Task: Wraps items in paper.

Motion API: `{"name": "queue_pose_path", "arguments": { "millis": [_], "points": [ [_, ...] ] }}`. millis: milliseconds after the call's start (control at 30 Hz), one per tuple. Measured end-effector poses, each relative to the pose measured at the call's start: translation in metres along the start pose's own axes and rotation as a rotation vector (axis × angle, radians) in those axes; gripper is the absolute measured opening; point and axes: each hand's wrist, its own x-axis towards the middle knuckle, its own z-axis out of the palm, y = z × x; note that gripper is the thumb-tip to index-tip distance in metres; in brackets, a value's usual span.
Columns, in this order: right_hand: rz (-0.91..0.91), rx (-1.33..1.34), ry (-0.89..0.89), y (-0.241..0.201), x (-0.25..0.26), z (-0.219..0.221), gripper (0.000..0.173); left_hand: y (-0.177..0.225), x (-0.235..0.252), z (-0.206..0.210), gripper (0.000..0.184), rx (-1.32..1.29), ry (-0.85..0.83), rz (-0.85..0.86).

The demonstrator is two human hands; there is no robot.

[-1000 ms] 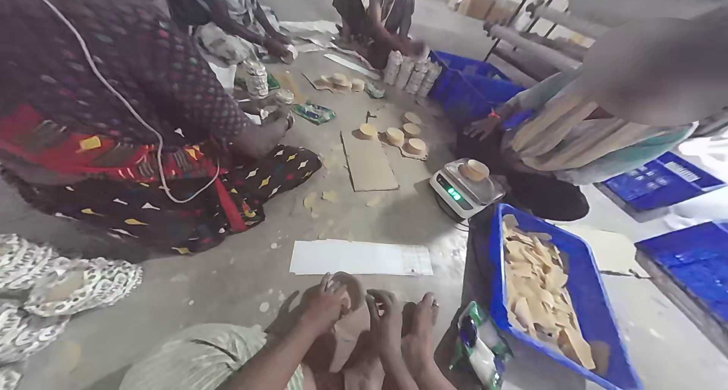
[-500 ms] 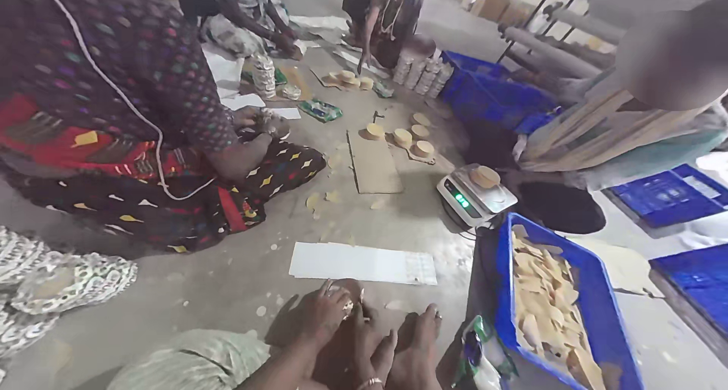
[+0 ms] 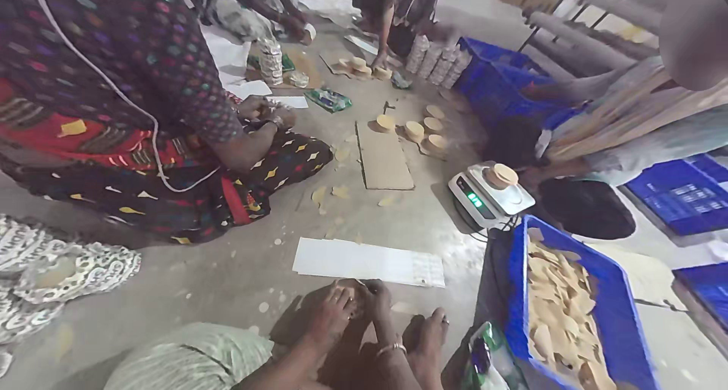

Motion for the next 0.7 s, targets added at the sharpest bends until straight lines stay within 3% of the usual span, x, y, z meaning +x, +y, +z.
{"name": "queue_pose_path", "arguments": {
  "millis": [133, 233, 333, 400, 500, 600, 700],
  "points": [
    [0.059, -0.347, 0.013, -0.022, -0.041, 0.001, 0.020, 0.000, -0.006, -0.016, 0.043, 0.028, -0.155, -0.038],
    [-0.145, -0.507, 0.087, -0.013, -0.085, 0.023, 0.032, 0.007, -0.017, -0.001, 0.040, -0.012, -0.043, -0.046],
    [-0.109, -0.424, 0.059, -0.013, -0.086, 0.017, 0.028, 0.009, -0.019, 0.006, 0.038, 0.003, 0.024, -0.036],
    [0.018, -0.279, -0.014, -0.017, -0.060, 0.003, 0.028, 0.006, -0.017, 0.006, 0.040, 0.027, 0.017, -0.016],
    [-0.008, -0.091, -0.150, -0.015, -0.015, -0.002, 0.035, 0.005, -0.014, 0.004, 0.036, 0.040, -0.021, -0.024],
    [-0.096, -0.205, -0.172, -0.024, -0.020, -0.005, 0.020, 0.012, -0.020, -0.003, 0.031, 0.061, -0.002, -0.081],
    [-0.180, -0.438, -0.026, -0.012, -0.074, 0.007, 0.024, 0.028, -0.030, -0.008, 0.042, 0.128, -0.087, -0.191]
  ]
}}
